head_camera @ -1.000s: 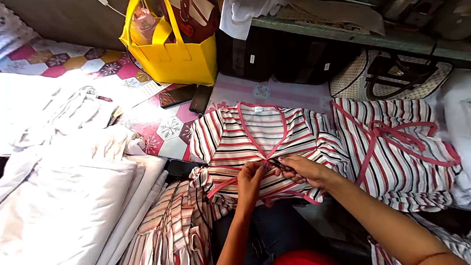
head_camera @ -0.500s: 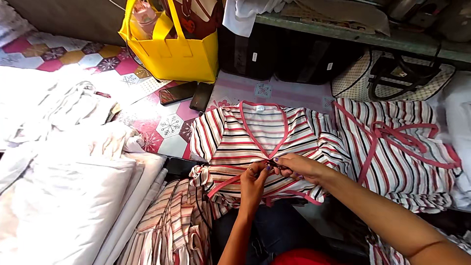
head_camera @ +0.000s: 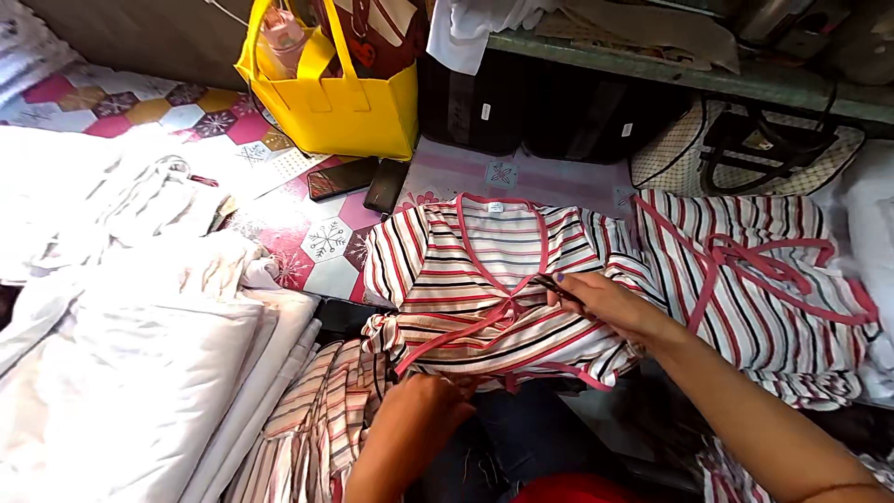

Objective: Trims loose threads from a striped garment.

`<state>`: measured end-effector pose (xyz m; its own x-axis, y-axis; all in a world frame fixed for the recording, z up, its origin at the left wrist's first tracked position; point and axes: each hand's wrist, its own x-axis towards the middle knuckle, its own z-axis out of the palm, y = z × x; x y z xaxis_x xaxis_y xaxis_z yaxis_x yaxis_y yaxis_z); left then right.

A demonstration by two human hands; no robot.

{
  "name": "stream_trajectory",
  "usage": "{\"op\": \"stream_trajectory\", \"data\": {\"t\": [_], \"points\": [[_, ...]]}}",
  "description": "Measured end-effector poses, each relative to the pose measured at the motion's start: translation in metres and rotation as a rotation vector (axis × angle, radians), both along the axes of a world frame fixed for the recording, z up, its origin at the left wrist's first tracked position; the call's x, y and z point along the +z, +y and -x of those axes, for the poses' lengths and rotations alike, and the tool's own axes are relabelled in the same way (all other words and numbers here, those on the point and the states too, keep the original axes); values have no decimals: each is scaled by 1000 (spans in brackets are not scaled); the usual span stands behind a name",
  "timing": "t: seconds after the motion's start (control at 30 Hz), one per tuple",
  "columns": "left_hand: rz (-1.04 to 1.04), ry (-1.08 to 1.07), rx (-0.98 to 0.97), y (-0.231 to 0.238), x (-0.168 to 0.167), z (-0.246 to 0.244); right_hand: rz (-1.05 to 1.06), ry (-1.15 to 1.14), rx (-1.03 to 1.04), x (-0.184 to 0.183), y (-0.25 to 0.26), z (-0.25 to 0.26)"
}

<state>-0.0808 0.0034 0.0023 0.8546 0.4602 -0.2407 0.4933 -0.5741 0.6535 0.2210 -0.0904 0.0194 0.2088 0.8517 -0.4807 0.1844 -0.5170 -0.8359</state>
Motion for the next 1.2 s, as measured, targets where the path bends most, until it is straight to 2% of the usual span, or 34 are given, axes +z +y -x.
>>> {"op": "stream_trajectory", "data": {"t": [0.07, 0.13, 0.2, 0.27, 0.33, 0.4, 0.43, 0.53, 0.57, 0.63, 0.7, 0.77, 0.83, 0.9, 1.03, 1.17, 1.2], "points": [[-54, 35, 130, 7, 11, -12, -97, -104, -58, -1, 3, 1], [-17, -36, 321, 15, 3, -53, -173, -231, -98, -13, 13, 8], [83, -109, 421, 22, -22, -95, -183, -343, -76, -26, 25, 16], [190, -156, 407, 29, -52, -118, -132, -440, -12, -36, 34, 21], [317, -229, 404, 40, -65, -116, -78, -528, 32, -43, 35, 21], [379, -274, 439, 56, -62, -95, -59, -595, 50, -45, 31, 15], [338, -271, 480, 63, -58, -84, -53, -613, 57, -45, 29, 10], [25, -146, 550, 72, -34, -75, -12, -641, 83, -47, 27, -4], [-71, -165, 489, 72, -30, -81, 19, -649, 105, -47, 28, -6], [-168, -214, 207, 74, -36, -102, 80, -677, 166, -45, 33, -8], [-181, -116, -76, 80, -44, -127, 146, -713, 232, -44, 39, -9], [-177, -30, -196, 88, -51, -140, 165, -744, 278, -45, 43, -14], [-210, -63, -243, 98, -49, -139, 114, -777, 302, -44, 44, -22], [-327, -204, -251, 99, -40, -125, 45, -796, 322, -40, 40, -31], [-726, -561, -177, 75, -41, -85, -126, -819, 277, -30, 17, -29], [-966, -704, 90, 22, -68, -51, -707, -1133, 96, -50, -33, -2], [-979, -704, 158, 9, -80, -45, -778, -1188, 51, -56, -46, 8]]}}
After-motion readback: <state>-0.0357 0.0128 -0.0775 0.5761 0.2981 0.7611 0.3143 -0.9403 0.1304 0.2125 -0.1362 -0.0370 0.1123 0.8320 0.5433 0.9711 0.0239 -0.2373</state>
